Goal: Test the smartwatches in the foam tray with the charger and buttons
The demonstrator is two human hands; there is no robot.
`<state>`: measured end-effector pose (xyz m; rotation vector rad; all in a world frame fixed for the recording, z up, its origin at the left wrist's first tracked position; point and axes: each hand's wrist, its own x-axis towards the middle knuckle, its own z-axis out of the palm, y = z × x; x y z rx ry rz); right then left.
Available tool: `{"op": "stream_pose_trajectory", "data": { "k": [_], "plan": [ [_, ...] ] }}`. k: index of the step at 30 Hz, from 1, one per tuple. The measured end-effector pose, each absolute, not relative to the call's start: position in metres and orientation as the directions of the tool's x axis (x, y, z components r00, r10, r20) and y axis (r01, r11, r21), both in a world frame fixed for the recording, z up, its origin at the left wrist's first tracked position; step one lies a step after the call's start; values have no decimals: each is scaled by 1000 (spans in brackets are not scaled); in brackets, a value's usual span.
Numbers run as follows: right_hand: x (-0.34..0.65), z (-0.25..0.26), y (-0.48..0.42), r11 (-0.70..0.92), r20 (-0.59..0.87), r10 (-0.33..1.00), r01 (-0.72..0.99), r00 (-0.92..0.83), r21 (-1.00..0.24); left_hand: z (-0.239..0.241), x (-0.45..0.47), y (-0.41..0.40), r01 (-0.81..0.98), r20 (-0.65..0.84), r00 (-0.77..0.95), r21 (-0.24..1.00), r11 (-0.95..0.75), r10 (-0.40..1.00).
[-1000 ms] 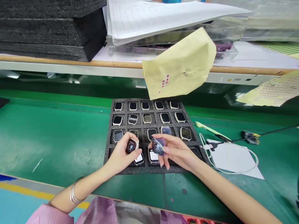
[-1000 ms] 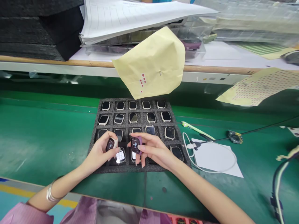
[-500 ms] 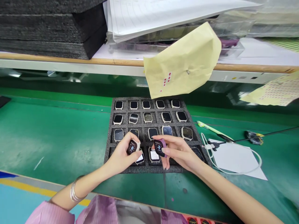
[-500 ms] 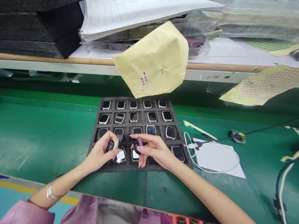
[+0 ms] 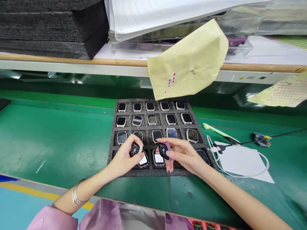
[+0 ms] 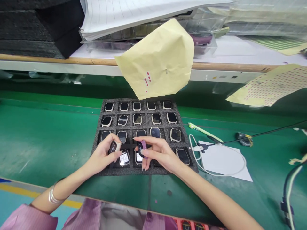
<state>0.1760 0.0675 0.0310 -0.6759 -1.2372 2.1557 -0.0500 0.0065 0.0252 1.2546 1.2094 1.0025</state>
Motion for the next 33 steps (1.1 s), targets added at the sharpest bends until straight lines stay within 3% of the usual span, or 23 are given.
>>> {"op": "stream_pose_trajectory", "data": {
  "k": [4, 10, 15, 33],
  "plan": [
    [176, 32, 66, -413, -144, 691, -224, -708, -883, 26, -51, 6, 43, -99, 118, 995, 95, 988],
    [176, 35, 65, -420, -171, 678, -185, -715, -888, 29, -51, 5, 164, -67, 129, 985, 46, 989],
    [177, 34, 66, -386, -128, 690, -213, -712, -898, 27, -50, 4, 105, -56, 159, 994, 40, 986],
    [179, 32, 67, -360, -125, 681, -182, -721, -915, 26, -51, 3, 166, 12, 115, 986, -31, 993]
  ]
}}
